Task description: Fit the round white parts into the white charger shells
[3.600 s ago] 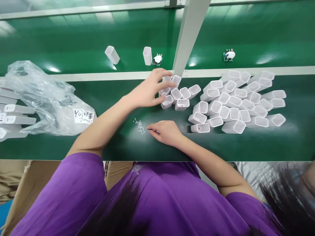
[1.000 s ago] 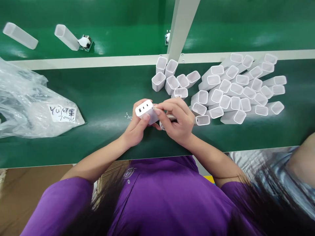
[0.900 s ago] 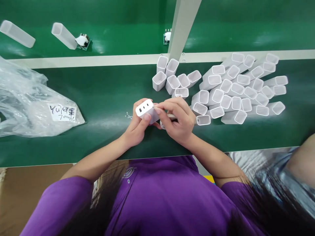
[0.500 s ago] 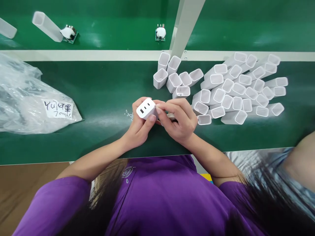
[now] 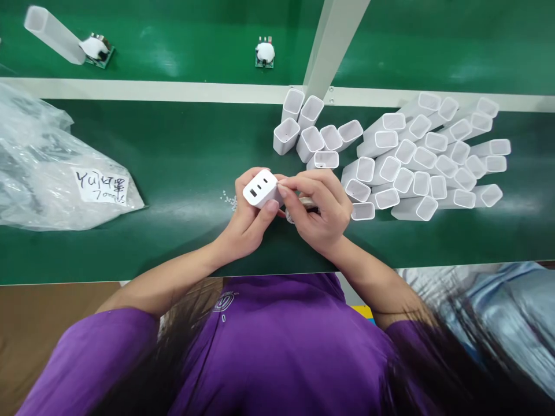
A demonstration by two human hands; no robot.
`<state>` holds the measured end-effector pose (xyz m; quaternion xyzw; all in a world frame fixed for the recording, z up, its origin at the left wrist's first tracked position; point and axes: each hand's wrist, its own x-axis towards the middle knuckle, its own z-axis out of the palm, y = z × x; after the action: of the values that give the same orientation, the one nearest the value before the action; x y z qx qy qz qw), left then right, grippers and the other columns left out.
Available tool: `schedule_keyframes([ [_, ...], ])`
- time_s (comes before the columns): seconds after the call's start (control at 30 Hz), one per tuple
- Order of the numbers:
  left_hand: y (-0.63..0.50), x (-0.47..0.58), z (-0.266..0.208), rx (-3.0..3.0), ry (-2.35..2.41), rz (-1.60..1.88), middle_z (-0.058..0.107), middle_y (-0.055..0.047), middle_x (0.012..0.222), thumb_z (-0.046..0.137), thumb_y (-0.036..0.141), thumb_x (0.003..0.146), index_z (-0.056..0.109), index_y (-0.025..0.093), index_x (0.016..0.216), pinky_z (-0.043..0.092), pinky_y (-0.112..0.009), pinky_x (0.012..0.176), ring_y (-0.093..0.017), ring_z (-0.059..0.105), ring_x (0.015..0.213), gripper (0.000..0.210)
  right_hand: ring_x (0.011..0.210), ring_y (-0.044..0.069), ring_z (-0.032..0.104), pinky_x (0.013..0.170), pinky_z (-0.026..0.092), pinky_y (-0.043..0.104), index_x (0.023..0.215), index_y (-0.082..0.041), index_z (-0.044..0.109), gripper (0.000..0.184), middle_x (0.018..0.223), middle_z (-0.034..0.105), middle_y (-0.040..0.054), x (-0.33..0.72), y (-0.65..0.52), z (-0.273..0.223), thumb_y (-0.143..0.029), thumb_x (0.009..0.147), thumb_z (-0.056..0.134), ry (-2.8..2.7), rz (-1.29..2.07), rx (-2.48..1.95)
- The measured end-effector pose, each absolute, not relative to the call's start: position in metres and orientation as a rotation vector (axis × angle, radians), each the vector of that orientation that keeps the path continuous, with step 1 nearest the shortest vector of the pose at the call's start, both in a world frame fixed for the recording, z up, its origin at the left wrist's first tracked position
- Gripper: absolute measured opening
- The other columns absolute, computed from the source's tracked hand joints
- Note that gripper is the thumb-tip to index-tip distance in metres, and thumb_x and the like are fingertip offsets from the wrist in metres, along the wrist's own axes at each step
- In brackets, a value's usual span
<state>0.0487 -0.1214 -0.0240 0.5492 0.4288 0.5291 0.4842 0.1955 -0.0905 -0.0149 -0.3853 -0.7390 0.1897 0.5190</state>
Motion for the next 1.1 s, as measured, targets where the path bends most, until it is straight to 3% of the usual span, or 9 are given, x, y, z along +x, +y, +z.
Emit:
schedule_keyframes([
  [0.13,-0.124,0.049,-0.025,1.398,1.093,1.312,0.050,-0.008,0.128,0.060,0.045,0.095,0.043,0.030,0.130,0.058,-0.032,0.080,-0.019,0.061,0.103,0.041,0.082,0.014,0.068,0.073,0.062,0.026,0.100,-0.022,0.069,0.016,0.094,0.069,0.0040,0.193,-0.092,-0.015,-0.029,0.101,0.054,-1.784,0.428,-0.979],
  [0.37,-0.124,0.049,-0.016,1.231,1.139,1.282,0.052,-0.009,0.132,0.064,0.052,0.091,0.047,0.028,0.124,0.057,-0.037,0.092,-0.027,0.055,0.127,0.045,0.088,0.014,0.071,0.079,0.063,0.023,0.106,-0.025,0.070,0.017,0.094,0.071,0.0024,0.194,-0.089,-0.017,-0.020,0.099,0.056,-1.805,0.267,-0.803],
  [0.5,-0.122,0.045,-0.014,1.199,1.153,1.261,0.058,-0.009,0.127,0.068,0.054,0.087,0.047,0.027,0.122,0.056,-0.038,0.091,-0.027,0.059,0.121,0.049,0.085,0.014,0.071,0.073,0.062,0.022,0.108,-0.025,0.071,0.022,0.093,0.071,0.0035,0.199,-0.086,-0.021,-0.026,0.101,0.051,-1.958,0.397,-0.859],
  [0.67,-0.119,0.038,-0.024,1.434,1.068,1.298,0.063,-0.007,0.118,0.060,0.040,0.096,0.042,0.027,0.127,0.052,-0.041,0.100,-0.022,0.063,0.113,0.038,0.080,0.012,0.070,0.069,0.062,0.021,0.110,-0.025,0.072,0.024,0.093,0.071,0.0031,0.199,-0.086,-0.024,-0.025,0.101,0.050,-1.982,0.342,-0.848],
  [0.77,-0.117,0.036,-0.036,1.532,1.017,1.342,0.060,-0.007,0.122,0.058,0.038,0.097,0.040,0.028,0.132,0.057,-0.037,0.090,-0.017,0.066,0.098,0.041,0.078,0.011,0.068,0.070,0.061,0.021,0.109,-0.022,0.073,0.020,0.092,0.071,0.0028,0.198,-0.085,-0.020,-0.021,0.099,0.054,-1.893,0.306,-0.785],
  [0.87,-0.113,0.036,-0.042,1.434,0.911,1.331,0.060,-0.005,0.115,0.056,0.042,0.098,0.040,0.029,0.134,0.059,-0.030,0.070,-0.014,0.066,0.082,0.041,0.076,0.009,0.065,0.068,0.059,0.022,0.108,-0.021,0.073,0.018,0.091,0.069,0.0023,0.199,-0.082,-0.013,-0.021,0.098,0.058,-1.802,0.554,-0.790],
  [1.1,-0.107,0.038,-0.028,1.132,0.764,1.216,0.068,-0.005,0.109,0.057,0.045,0.096,0.042,0.026,0.126,0.059,-0.027,0.058,-0.017,0.070,0.077,0.038,0.065,0.009,0.058,0.051,0.049,0.021,0.108,-0.023,0.073,0.027,0.090,0.064,0.0025,0.203,-0.080,-0.009,-0.044,0.096,0.061,-1.540,1.041,-0.956],
])
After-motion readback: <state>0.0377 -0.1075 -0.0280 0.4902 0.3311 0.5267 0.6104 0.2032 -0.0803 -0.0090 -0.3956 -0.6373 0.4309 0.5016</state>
